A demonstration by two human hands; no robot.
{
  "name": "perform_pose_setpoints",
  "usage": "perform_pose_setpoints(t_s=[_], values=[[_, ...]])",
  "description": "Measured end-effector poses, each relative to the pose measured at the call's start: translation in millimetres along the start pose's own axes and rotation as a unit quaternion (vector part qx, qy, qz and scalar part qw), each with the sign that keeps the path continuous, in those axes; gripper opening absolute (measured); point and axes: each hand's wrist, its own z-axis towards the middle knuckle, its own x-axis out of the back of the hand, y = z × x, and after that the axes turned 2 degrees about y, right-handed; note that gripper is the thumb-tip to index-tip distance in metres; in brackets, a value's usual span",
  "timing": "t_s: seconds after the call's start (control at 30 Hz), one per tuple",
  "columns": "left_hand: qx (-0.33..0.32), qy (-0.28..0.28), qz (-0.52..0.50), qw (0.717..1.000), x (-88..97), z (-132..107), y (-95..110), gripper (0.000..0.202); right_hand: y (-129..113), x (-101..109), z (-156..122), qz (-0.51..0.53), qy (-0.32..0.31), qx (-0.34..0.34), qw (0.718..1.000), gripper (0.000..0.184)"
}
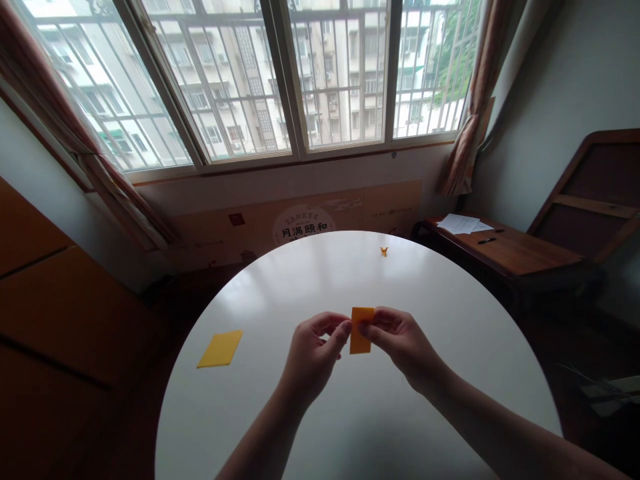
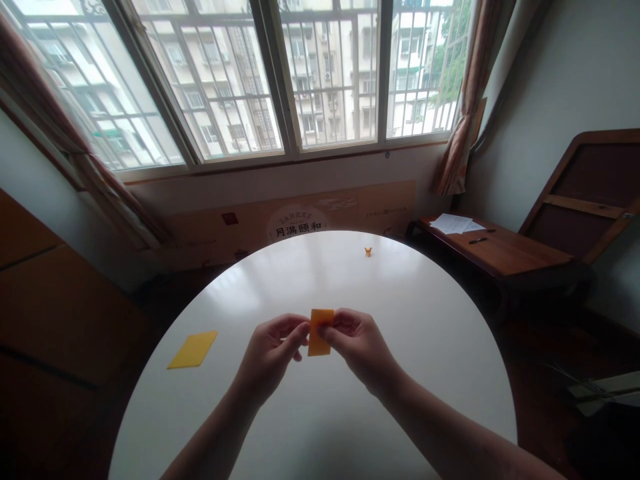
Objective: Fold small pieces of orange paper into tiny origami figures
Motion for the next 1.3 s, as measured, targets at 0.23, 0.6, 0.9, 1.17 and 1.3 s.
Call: perform_pose_setpoints(t_s=[0.23, 0.6, 0.9, 1.17, 1.3], values=[[0.036, -0.008, -0.059, 0.998, -1.0, 1.0, -1.3, 0.03, -0.5, -3.1, -1.3, 0.017, -0.03, -0.026, 0.999, 0.028], [0.054, -0.051, -0.033, 0.997, 2.6, 1.3, 0.4, 0.029, 1.4, 0.4, 1.1, 0.001, 0.012, -0.042, 0.999, 0.04], [0.045, -0.031, -0.034, 0.998, 2.1, 0.8, 0.9, 0.029, 3.0, 1.4, 1.6, -0.026, 0.012, -0.034, 0.999, 0.041], [0.028, -0.007, -0.04, 0.999, -0.7, 1.3, -1.6, 0.027, 4.5, 0.2, 1.2, -0.013, -0.015, -0.043, 0.999, 0.035], [0.013, -0.017, -0.007, 1.0, 0.5, 0.8, -1.5, 0.024, 2.2, 1.0, 1.8, -0.003, -0.003, -0.06, 0.998, 0.035]])
